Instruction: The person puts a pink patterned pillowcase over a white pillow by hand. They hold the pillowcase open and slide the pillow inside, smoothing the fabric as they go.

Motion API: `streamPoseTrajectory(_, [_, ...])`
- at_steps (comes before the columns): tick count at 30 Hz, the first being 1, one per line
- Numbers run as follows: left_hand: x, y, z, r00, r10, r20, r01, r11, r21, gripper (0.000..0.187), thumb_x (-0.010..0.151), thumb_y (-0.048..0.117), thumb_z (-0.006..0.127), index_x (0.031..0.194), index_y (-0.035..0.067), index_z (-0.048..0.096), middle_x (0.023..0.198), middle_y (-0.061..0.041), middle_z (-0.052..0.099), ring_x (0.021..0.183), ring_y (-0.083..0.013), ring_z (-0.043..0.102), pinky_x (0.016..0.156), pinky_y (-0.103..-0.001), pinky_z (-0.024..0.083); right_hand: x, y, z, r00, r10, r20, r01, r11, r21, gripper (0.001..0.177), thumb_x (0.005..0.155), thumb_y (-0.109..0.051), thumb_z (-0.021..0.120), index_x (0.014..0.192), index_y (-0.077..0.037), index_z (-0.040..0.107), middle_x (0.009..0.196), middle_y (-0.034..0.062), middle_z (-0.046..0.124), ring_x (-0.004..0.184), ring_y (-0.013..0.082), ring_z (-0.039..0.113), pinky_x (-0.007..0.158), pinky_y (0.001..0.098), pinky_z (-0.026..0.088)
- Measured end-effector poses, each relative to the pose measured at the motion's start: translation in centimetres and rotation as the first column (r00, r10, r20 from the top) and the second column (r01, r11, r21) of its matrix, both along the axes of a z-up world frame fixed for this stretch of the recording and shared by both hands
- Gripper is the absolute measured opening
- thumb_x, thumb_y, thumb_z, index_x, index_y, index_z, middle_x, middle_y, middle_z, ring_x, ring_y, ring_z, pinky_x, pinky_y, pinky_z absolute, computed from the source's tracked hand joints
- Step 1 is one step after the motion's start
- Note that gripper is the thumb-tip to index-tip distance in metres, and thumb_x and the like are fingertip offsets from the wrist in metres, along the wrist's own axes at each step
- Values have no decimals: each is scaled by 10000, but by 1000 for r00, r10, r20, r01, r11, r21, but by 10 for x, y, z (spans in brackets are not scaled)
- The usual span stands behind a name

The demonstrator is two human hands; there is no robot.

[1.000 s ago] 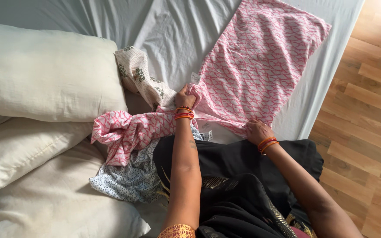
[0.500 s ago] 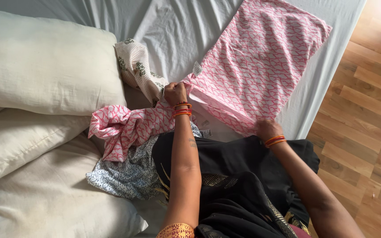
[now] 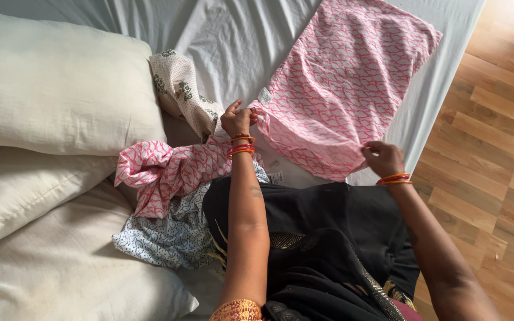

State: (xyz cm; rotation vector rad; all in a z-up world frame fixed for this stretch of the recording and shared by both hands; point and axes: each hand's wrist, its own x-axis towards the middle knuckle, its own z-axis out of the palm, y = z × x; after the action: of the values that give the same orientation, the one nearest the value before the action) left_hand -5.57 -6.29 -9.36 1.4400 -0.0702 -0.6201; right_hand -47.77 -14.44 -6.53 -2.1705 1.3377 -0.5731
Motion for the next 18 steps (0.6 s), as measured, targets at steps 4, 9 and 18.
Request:
streamPoseTrajectory(4, [-2,-6,-16,980,-31,-198,14,996,-89,205,752,-72,676,938,-55,760,663,-119,715,499,-155,672,497,-277,598,32,42,5,989,134,63,-118,972,-203,249,881,-157,728,1111,-67,764,1047,107,768,921,281,749,823,376,588])
streamPoseTrajectory(9, [-4,-6,-16,988,-44,-147,31,995,-92,180,756,-56,702,925,-49,762,685,-109,713,500,-149,653,485,-275,562,79,84,-19,923,379,-64,-379,925,13,351,877,-291,718,1160,-83,735,1148,141,739,1041,353,701,886,446,549])
streamPoseTrajectory(18, [6,7,-3,912,174,-372,-244,958,-150,154,750,-49,641,883,-84,711,775,-148,713,606,-230,698,543,-353,632,60,59,-108,793,282,-539,-255,959,126,417,985,-382,567,1186,-38,692,1114,291,699,1058,449,703,961,515,544])
